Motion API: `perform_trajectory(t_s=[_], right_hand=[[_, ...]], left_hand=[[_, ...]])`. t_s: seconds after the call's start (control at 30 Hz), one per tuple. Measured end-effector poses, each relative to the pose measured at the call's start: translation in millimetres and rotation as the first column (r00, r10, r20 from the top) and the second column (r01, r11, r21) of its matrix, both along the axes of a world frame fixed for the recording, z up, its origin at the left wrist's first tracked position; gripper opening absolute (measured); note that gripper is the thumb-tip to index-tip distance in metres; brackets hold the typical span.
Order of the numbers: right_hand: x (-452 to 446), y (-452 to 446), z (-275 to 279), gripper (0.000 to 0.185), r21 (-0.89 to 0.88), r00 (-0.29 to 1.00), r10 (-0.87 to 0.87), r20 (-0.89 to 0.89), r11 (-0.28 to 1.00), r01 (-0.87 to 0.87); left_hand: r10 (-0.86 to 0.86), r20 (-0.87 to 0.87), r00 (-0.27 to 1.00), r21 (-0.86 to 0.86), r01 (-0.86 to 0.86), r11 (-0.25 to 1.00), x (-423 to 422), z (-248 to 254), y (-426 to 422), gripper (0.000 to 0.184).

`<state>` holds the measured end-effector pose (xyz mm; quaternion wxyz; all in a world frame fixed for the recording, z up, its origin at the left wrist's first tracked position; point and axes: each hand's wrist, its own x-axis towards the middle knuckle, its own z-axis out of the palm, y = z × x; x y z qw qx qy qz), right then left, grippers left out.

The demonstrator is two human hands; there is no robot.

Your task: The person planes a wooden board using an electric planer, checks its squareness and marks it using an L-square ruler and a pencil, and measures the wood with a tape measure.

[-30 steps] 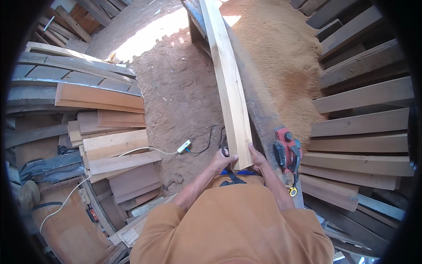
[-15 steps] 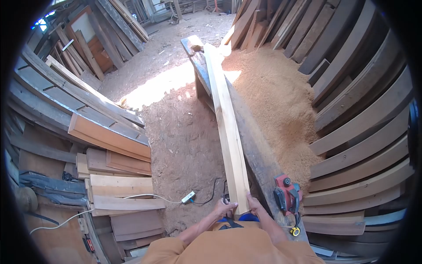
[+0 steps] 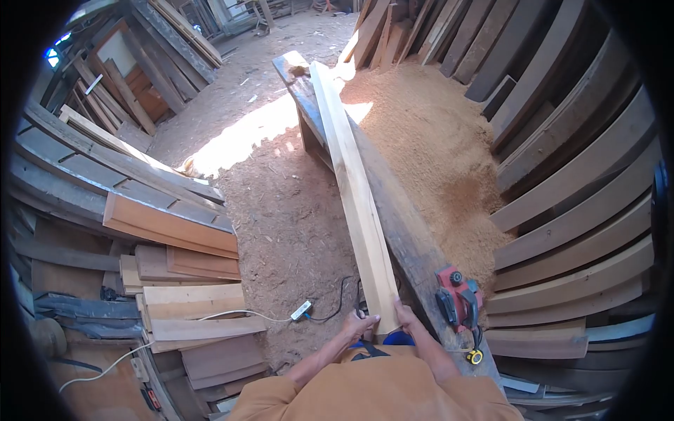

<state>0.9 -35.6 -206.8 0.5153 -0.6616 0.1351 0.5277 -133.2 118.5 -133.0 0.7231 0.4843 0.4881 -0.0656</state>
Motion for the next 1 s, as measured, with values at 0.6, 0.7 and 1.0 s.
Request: perform_trajectory(t_s=[0.6, 0.7, 1.0], right_hand=[[4.7, 2.2, -10.2, 0.096, -0.233, 0.985, 0.050, 0.162, 0.972, -0.011], [4.2, 2.2, -18.2, 0.098, -0.272, 0.981, 0.080, 0.179, 0.962, -0.029], [6.4, 2.9, -4.6, 0.101, -0.260, 0.981, 0.096, 0.168, 0.964, -0.050]], left_hand=[[-0.100, 0.029, 0.995, -0.007, 0.100, 0.995, 17.6, -5.5, -5.8, 0.040], [-0.090, 0.023, 0.996, -0.011, 0.090, 0.996, 14.9, -10.8, -3.0, 0.038], [-0.124, 0.005, 0.992, 0.009, 0.124, 0.992, 21.0, 6.9, -1.3, 0.043]])
